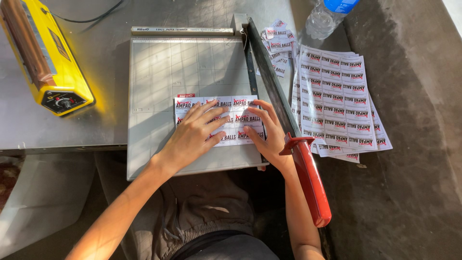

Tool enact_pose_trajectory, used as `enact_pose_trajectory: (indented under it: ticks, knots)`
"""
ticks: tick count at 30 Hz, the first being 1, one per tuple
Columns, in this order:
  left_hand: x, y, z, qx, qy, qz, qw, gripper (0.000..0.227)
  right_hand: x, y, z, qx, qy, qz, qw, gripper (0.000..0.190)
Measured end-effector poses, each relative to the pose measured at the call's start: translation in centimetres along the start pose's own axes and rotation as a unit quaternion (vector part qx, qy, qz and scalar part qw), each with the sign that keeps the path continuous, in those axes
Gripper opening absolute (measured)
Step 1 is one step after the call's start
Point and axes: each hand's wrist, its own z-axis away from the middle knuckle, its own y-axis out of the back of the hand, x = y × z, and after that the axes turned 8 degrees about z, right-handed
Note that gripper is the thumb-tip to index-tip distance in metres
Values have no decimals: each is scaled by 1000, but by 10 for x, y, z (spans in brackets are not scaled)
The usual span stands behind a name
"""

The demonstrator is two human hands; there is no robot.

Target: The person uses a paper trimmer to cut sheets of printed labels into smaller strips. They align the paper, press down the lever to cut, and then move the cut pieces aside to continue with the next sheet.

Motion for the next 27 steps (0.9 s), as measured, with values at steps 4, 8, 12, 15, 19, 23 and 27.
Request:
enact_pose_trajectory:
  ticks: [4,8,12,15,19,23,27]
  knots:
    - [0,1,0,-4,0,-2,1000,40,0,1,0,1,6,4,1000,43]
    - [-2,2,-1,-16,0,-4,1000,40,0,0,0,5,12,5,1000,43]
    - [-3,3,-1,-20,3,-3,1000,40,-2,0,-1,4,9,10,1000,43]
    - [-3,3,-1,-20,-2,-7,1000,40,-2,1,0,4,7,13,1000,43]
    - [-3,3,-1,-24,-2,-13,1000,40,-3,1,0,2,4,9,1000,43]
    - [-1,3,0,-47,6,-66,997,49,-2,1,-1,0,0,2,1000,43]
    - [-1,5,6,-56,-6,-122,991,61,-2,1,0,4,7,7,1000,43]
